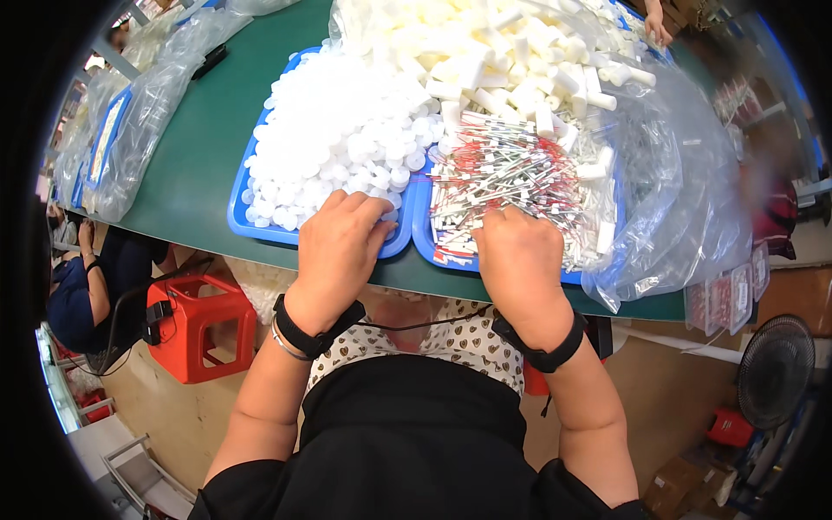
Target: The person sits at a table and repeatedly picks up small white plastic caps and metal pins from blue trays. They insert the pins into the caps by hand and place the assembled units into a clear plastic bag. The process is continuous and repetitive throughout the clip.
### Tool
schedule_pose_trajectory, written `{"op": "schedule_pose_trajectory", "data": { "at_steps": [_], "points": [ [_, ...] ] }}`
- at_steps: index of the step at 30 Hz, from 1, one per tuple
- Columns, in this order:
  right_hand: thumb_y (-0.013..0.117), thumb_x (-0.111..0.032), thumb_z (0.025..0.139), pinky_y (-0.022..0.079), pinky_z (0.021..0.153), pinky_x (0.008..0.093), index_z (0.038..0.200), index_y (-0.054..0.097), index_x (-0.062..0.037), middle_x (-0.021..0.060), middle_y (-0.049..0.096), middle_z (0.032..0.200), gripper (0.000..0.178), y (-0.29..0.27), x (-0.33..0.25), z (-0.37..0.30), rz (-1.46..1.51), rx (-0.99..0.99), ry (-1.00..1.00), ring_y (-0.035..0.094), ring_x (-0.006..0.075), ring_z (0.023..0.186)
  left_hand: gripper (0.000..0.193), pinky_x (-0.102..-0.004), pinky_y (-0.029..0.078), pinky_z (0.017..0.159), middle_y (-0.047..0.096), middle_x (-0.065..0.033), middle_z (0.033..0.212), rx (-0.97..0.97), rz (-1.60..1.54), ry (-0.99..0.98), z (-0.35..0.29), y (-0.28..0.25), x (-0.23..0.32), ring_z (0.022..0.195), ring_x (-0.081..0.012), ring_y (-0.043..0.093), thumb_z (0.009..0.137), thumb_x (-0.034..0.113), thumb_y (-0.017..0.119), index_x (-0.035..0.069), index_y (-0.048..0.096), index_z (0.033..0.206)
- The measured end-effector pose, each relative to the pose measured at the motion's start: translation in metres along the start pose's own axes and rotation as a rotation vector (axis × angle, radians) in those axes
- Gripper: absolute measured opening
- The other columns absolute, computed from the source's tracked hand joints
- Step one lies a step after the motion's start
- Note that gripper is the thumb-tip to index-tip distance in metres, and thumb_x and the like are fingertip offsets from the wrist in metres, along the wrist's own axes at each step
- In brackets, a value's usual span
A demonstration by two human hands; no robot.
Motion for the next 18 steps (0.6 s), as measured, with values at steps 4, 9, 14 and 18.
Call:
{"op": "schedule_pose_trajectory", "data": {
  "at_steps": [4,9,14,18],
  "points": [
    [0.073,-0.013,0.079,0.045,0.062,0.0386,0.08,0.063,-0.0054,0.0087,0.059,0.074,0.013,-0.01,0.0,0.0,0.029,0.026,-0.04,0.06,0.0283,0.066,0.021,-0.0399,0.049,0.063,0.062,-0.0067,0.081,0.039,-0.044,0.023,0.0,-0.003,-0.002,0.076,-0.0281,0.059,0.079,0.01,0.071,0.008,0.065,0.1],
    [0.067,-0.005,0.077,0.044,0.065,0.037,0.084,0.058,-0.0058,0.007,0.054,0.078,0.011,-0.037,-0.023,0.012,-0.067,0.202,-0.195,0.059,0.0251,0.069,0.031,-0.0405,0.048,0.058,0.061,-0.0082,0.082,0.13,-0.063,-0.048,0.005,-0.007,-0.01,0.071,-0.0293,0.062,0.083,0.01,0.07,0.009,0.06,0.112],
    [0.069,-0.005,0.076,0.045,0.066,0.0378,0.086,0.063,-0.0068,0.0065,0.056,0.079,0.011,-0.026,-0.01,0.016,-0.125,0.177,-0.281,0.059,0.0252,0.073,0.027,-0.0404,0.05,0.056,0.058,-0.0102,0.092,0.138,-0.08,-0.079,0.009,-0.009,-0.013,0.073,-0.0299,0.064,0.082,0.007,0.069,0.006,0.059,0.107],
    [0.062,0.0,0.071,0.045,0.068,0.0356,0.084,0.064,-0.0058,0.0067,0.057,0.081,0.014,-0.036,-0.009,0.013,0.006,0.24,-0.33,0.06,0.0234,0.075,0.023,-0.0408,0.051,0.056,0.057,-0.0096,0.098,0.193,-0.123,-0.069,0.008,-0.011,-0.015,0.073,-0.0305,0.064,0.083,0.006,0.069,0.007,0.059,0.103]
  ]
}}
Point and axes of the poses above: each hand's wrist, its own z-axis towards the middle knuckle, its own y-axis out of the palm, x = y × z, the point moved 10 cm from there along z, towards the middle knuckle
